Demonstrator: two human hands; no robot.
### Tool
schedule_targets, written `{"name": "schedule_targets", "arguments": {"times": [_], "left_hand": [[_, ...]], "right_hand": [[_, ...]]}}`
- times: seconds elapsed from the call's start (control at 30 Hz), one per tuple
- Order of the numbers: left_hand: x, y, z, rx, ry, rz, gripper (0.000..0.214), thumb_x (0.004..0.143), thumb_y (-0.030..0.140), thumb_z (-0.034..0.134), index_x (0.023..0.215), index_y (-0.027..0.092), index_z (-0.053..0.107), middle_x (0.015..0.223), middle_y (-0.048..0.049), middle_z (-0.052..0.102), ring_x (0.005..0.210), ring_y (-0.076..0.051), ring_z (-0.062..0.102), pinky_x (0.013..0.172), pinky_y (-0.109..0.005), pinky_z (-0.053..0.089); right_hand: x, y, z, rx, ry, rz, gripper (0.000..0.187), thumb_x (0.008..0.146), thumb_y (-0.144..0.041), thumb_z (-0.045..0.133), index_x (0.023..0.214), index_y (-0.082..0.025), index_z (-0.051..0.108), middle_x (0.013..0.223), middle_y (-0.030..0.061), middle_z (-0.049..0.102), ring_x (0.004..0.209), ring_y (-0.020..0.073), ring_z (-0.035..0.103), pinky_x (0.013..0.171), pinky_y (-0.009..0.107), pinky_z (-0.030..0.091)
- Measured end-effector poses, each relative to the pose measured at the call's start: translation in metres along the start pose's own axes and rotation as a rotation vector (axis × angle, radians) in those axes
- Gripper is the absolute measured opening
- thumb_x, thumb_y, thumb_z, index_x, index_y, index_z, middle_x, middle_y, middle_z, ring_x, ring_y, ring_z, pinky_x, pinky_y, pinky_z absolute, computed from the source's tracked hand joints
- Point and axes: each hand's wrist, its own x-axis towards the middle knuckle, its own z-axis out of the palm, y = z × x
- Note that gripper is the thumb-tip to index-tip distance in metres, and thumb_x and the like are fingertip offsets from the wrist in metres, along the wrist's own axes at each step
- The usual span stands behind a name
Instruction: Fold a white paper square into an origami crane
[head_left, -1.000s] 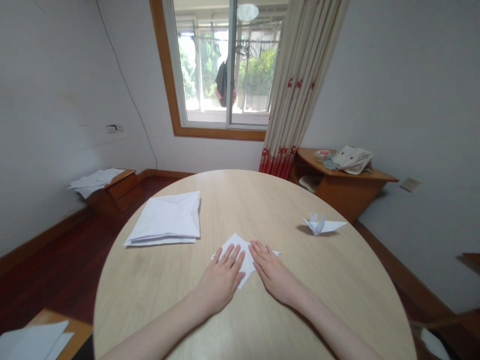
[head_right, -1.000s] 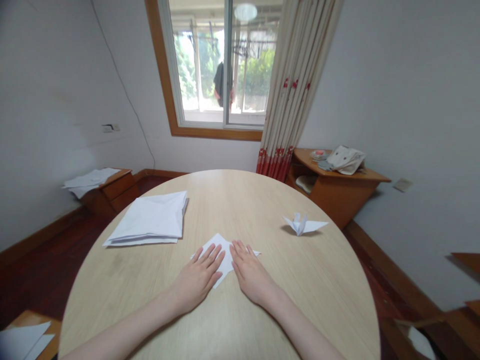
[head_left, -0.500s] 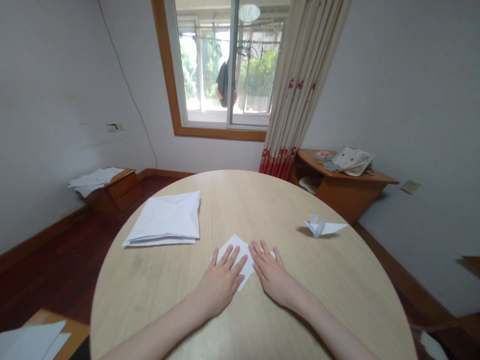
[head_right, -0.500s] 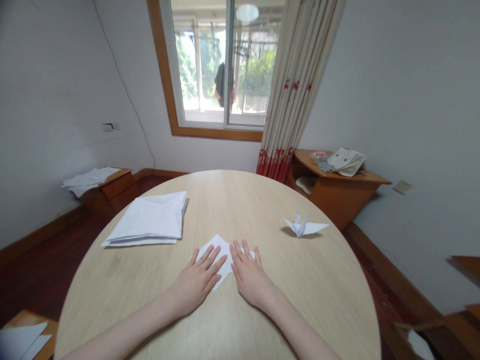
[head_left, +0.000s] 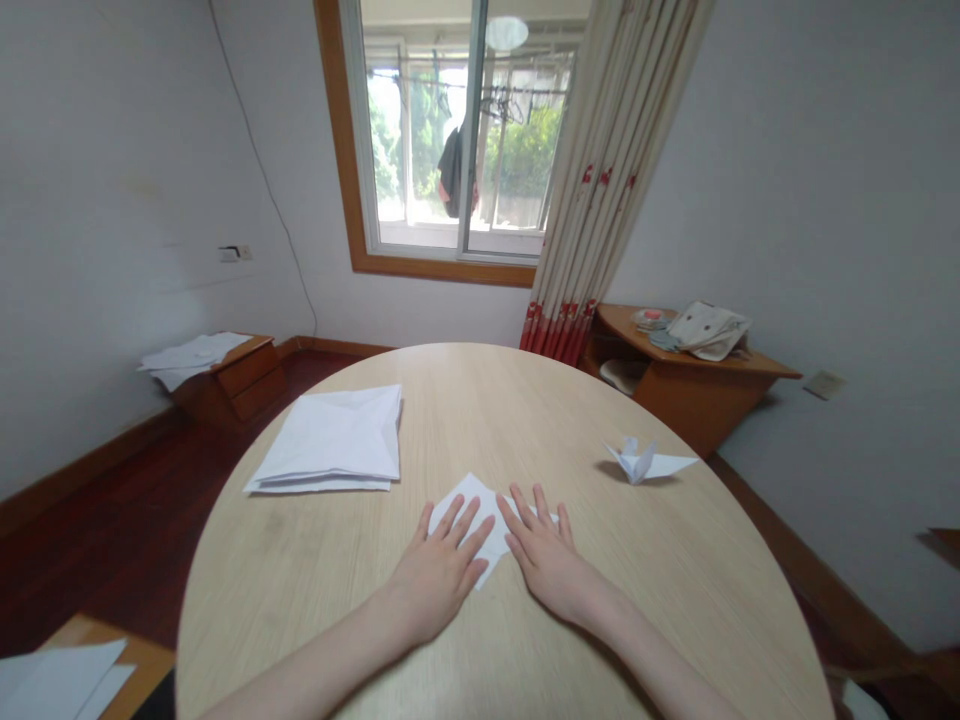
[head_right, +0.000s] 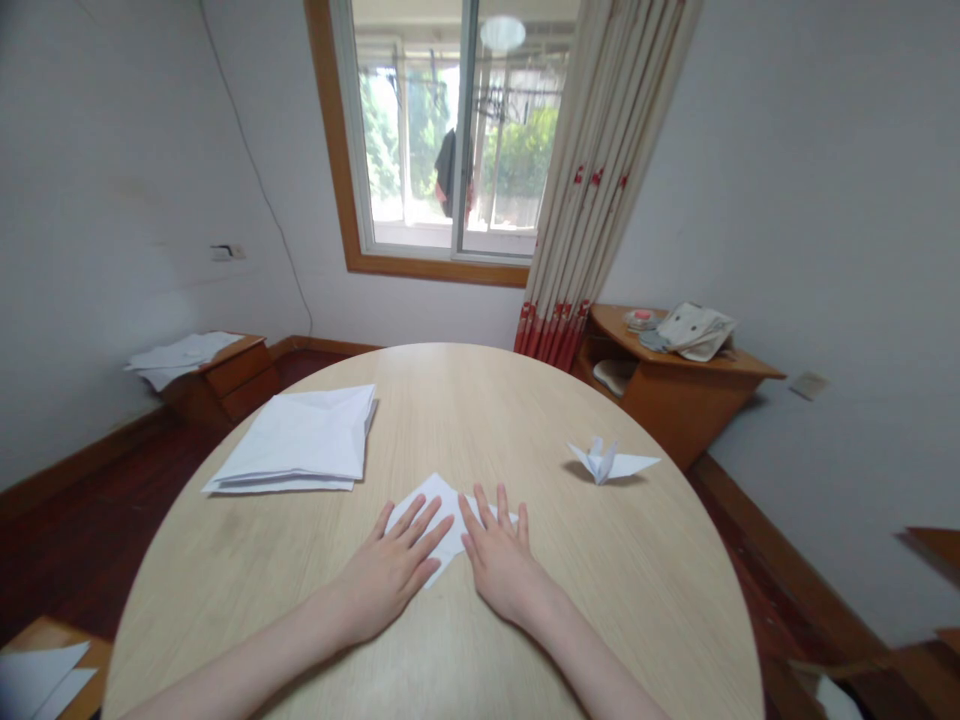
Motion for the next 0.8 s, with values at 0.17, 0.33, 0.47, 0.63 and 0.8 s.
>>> {"name": "schedule_targets", "arguments": {"times": [0.17, 0.33, 0.47, 0.63, 0.8], "left_hand": [[0.000, -0.002, -0.001, -0.005, 0.039, 0.023, 0.046, 0.100, 0.040, 0.034, 0.145, 0.029, 0.032, 0.151, -0.0068, 0.033, 0.140, -0.027, 0.028, 0.111, -0.055, 0.026], [0.003, -0.005, -0.009, -0.030, -0.002, 0.065, 0.046, 0.100, 0.039, 0.037, 0.142, 0.024, 0.037, 0.150, -0.0104, 0.035, 0.139, -0.026, 0.029, 0.111, -0.054, 0.028], [0.006, -0.007, -0.016, -0.097, -0.027, 0.120, 0.045, 0.098, 0.033, 0.042, 0.141, 0.019, 0.040, 0.149, -0.0125, 0.035, 0.139, -0.025, 0.030, 0.112, -0.049, 0.031], [0.007, -0.009, -0.018, -0.206, -0.010, 0.159, 0.041, 0.097, 0.025, 0.045, 0.137, 0.021, 0.045, 0.146, -0.0090, 0.040, 0.136, -0.021, 0.036, 0.111, -0.042, 0.035], [0.006, -0.008, -0.022, -0.239, 0.020, 0.163, 0.031, 0.095, 0.022, 0.049, 0.125, 0.023, 0.058, 0.140, -0.0049, 0.050, 0.130, -0.020, 0.045, 0.109, -0.036, 0.040]], "right_hand": [[0.000, 0.006, 0.005, 0.006, 0.041, -0.020, 0.051, 0.099, -0.031, 0.028, 0.149, -0.030, 0.022, 0.157, 0.0084, 0.016, 0.143, 0.0328, 0.001, 0.108, 0.068, 0.012], [-0.003, 0.006, -0.002, 0.021, 0.057, -0.085, 0.050, 0.100, -0.035, 0.026, 0.150, -0.026, 0.022, 0.156, 0.0110, 0.018, 0.143, 0.0298, 0.003, 0.111, 0.064, 0.013], [-0.005, 0.002, -0.013, 0.082, 0.042, -0.181, 0.050, 0.101, -0.032, 0.025, 0.149, -0.019, 0.025, 0.154, 0.0111, 0.023, 0.143, 0.0263, 0.011, 0.114, 0.058, 0.017], [-0.005, 0.002, -0.018, 0.195, 0.067, -0.242, 0.046, 0.098, -0.027, 0.033, 0.142, -0.015, 0.040, 0.151, 0.0124, 0.032, 0.141, 0.0233, 0.025, 0.113, 0.046, 0.030], [-0.009, 0.000, -0.025, 0.269, 0.128, -0.290, 0.040, 0.095, -0.017, 0.034, 0.128, -0.017, 0.057, 0.144, 0.0109, 0.045, 0.133, 0.0214, 0.041, 0.109, 0.041, 0.039]]}}
